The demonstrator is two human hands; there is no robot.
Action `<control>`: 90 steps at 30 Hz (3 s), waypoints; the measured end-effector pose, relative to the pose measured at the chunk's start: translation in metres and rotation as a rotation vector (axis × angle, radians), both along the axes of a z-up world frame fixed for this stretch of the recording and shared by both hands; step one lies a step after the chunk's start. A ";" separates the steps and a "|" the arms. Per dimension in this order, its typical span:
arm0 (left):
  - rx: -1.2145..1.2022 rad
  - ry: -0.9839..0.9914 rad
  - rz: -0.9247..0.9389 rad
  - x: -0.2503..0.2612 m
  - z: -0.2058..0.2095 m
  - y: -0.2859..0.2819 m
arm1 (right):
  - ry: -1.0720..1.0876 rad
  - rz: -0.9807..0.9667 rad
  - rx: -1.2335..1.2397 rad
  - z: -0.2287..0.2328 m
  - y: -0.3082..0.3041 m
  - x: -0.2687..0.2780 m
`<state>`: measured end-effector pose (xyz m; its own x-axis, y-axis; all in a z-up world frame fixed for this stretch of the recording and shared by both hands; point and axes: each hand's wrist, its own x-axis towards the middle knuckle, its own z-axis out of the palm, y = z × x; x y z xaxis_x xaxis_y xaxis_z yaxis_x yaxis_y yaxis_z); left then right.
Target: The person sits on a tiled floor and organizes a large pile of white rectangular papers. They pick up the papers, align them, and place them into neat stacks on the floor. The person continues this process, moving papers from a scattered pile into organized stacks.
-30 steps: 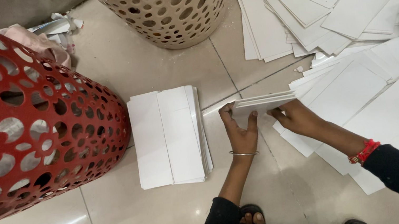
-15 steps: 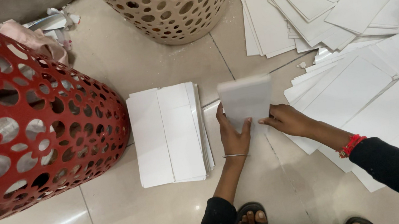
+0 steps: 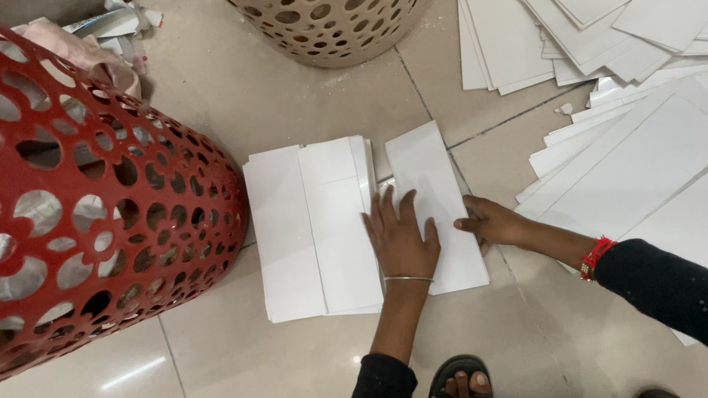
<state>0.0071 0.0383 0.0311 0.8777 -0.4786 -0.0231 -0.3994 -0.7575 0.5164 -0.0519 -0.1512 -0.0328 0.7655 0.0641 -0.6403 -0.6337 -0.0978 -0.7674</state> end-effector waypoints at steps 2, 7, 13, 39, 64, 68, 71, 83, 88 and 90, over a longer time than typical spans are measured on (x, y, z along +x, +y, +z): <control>0.236 -0.091 -0.014 0.023 0.012 0.009 | 0.051 -0.014 0.068 -0.010 0.008 0.008; 0.538 0.048 -0.017 0.054 0.013 0.026 | 0.164 0.196 -0.139 -0.017 0.019 0.030; 0.603 0.065 -0.023 0.053 0.007 0.027 | -0.018 0.586 -0.632 -0.006 0.019 0.035; 0.032 0.143 -0.533 -0.123 -0.053 -0.156 | 0.037 -0.156 -0.429 0.009 -0.133 -0.321; 0.343 0.278 -0.659 -0.252 -0.034 -0.245 | 0.200 -0.724 -0.187 -0.016 -0.165 -0.437; 0.247 0.184 -0.808 -0.269 -0.019 -0.243 | 0.277 -0.746 -0.162 -0.003 -0.161 -0.408; 0.221 0.192 -0.824 -0.266 -0.012 -0.247 | 0.283 -0.738 -0.188 0.007 -0.161 -0.406; 0.212 0.199 -0.942 -0.273 -0.017 -0.258 | 0.197 -1.051 0.022 0.004 -0.148 -0.421; 0.195 0.198 -1.026 -0.283 -0.023 -0.249 | 0.202 -1.049 0.009 0.006 -0.149 -0.426; 0.082 0.198 -1.011 -0.288 -0.026 -0.244 | 0.215 -1.069 0.028 0.003 -0.148 -0.429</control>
